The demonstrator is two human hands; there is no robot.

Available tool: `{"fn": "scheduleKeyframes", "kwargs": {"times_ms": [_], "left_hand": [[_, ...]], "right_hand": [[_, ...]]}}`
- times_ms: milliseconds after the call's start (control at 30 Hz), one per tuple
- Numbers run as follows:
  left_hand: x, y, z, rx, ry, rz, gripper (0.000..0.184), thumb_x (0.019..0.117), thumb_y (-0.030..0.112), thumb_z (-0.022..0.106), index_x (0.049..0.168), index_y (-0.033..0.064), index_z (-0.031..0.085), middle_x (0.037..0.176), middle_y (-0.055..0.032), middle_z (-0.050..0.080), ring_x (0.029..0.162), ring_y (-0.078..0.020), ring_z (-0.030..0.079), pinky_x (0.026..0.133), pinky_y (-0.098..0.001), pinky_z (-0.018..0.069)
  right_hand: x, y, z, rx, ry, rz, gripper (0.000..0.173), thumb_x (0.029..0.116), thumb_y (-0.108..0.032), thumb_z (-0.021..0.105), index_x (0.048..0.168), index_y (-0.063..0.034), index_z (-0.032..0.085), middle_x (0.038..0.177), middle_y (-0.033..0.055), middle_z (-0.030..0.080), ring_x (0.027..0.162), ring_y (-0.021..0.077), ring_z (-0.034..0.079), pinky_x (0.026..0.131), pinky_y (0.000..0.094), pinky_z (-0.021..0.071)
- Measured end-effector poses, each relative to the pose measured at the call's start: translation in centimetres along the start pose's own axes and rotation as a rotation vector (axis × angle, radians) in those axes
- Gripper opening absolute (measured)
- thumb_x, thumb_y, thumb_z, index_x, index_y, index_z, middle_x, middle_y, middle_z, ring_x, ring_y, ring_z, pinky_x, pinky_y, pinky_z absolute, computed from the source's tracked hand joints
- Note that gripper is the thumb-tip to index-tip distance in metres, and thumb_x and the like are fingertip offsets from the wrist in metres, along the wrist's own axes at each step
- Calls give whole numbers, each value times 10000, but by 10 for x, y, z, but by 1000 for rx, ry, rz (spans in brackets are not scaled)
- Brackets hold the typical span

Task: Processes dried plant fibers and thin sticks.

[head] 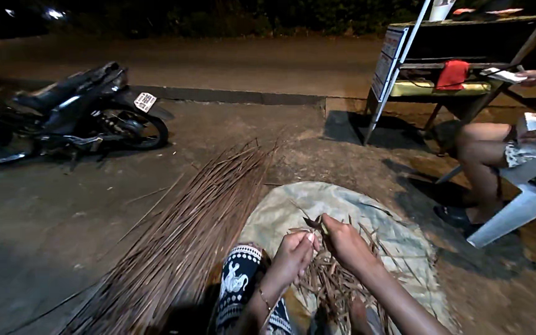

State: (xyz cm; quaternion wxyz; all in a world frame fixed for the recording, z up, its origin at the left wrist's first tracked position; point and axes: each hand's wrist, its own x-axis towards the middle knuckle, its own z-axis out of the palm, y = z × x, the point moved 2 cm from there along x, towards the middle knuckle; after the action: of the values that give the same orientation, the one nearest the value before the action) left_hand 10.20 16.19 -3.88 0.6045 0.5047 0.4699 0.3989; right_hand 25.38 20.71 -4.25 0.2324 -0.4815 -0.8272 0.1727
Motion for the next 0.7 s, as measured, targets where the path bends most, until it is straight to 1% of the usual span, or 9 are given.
{"fn": "scheduleKeyframes", "kwargs": {"times_ms": [100, 167, 233, 267, 367, 433, 500, 567, 700], "left_hand": [[-7, -3, 1, -90, -75, 14, 285, 1098, 163, 354, 932, 116, 580, 505, 130, 376, 374, 30, 326, 373, -135, 305], [-24, 2, 0, -149, -173, 90, 271, 1083, 223, 406, 914, 172, 611, 493, 165, 389, 368, 57, 348, 367, -119, 314], [-34, 9, -8, -102, -120, 110, 266, 1083, 212, 412, 940, 156, 630, 494, 164, 410, 372, 61, 368, 369, -116, 331], [-35, 8, -12, -51, -52, 101, 267, 1078, 176, 410, 970, 121, 648, 497, 151, 419, 372, 52, 372, 368, -123, 334], [-34, 3, -17, 92, 58, 46, 266, 1065, 103, 467, 1111, 22, 717, 505, 95, 486, 373, 21, 399, 368, -153, 352], [-33, 1, -18, 155, 90, 28, 256, 1062, 103, 492, 1149, 20, 718, 518, 83, 509, 378, 16, 411, 373, -161, 367], [-32, 1, -19, 194, 120, 14, 251, 1062, 110, 507, 1167, 25, 719, 526, 76, 513, 381, 11, 414, 379, -166, 374], [-31, 2, -19, 222, 133, 11, 248, 1062, 114, 516, 1170, 32, 723, 525, 75, 513, 380, 9, 415, 380, -167, 377], [-34, 1, -22, 270, 142, 29, 239, 1057, 112, 520, 1147, 34, 727, 513, 80, 491, 377, 9, 412, 380, -169, 376]], "right_hand": [[5, 34, 15, 45, -166, 226, 290, 1015, -36, 527, 1289, 36, 585, 1045, 277, 696, 971, 474, 693, 847, 613, 539], [-2, 111, 35, 26, -276, 485, 361, 1064, -119, 481, 1395, 18, 524, 1163, 310, 657, 1101, 489, 646, 938, 637, 503], [-14, 164, 46, -61, -350, 578, 367, 1082, -179, 455, 1392, 3, 531, 1216, 310, 648, 1159, 489, 632, 966, 638, 494], [-14, 167, 44, -52, -350, 561, 354, 1085, -189, 459, 1364, 5, 557, 1199, 308, 656, 1146, 487, 638, 966, 635, 493], [3, 114, 27, 134, -246, 370, 279, 1053, -105, 506, 1276, 27, 611, 1036, 284, 678, 978, 453, 670, 889, 615, 508], [11, 65, 11, 241, -214, 180, 274, 1024, -56, 485, 1251, 24, 618, 907, 237, 661, 812, 383, 653, 776, 559, 516], [9, 25, 0, 311, -178, 11, 282, 994, -38, 483, 1224, 25, 634, 827, 197, 648, 717, 330, 633, 697, 515, 517], [2, -1, -3, 292, -151, -88, 254, 968, -50, 511, 1166, 30, 648, 780, 192, 651, 690, 346, 646, 661, 525, 521], [-5, -16, -1, 185, -159, -73, 219, 989, -69, 533, 1146, 41, 638, 810, 215, 671, 748, 395, 679, 699, 546, 535]]}}
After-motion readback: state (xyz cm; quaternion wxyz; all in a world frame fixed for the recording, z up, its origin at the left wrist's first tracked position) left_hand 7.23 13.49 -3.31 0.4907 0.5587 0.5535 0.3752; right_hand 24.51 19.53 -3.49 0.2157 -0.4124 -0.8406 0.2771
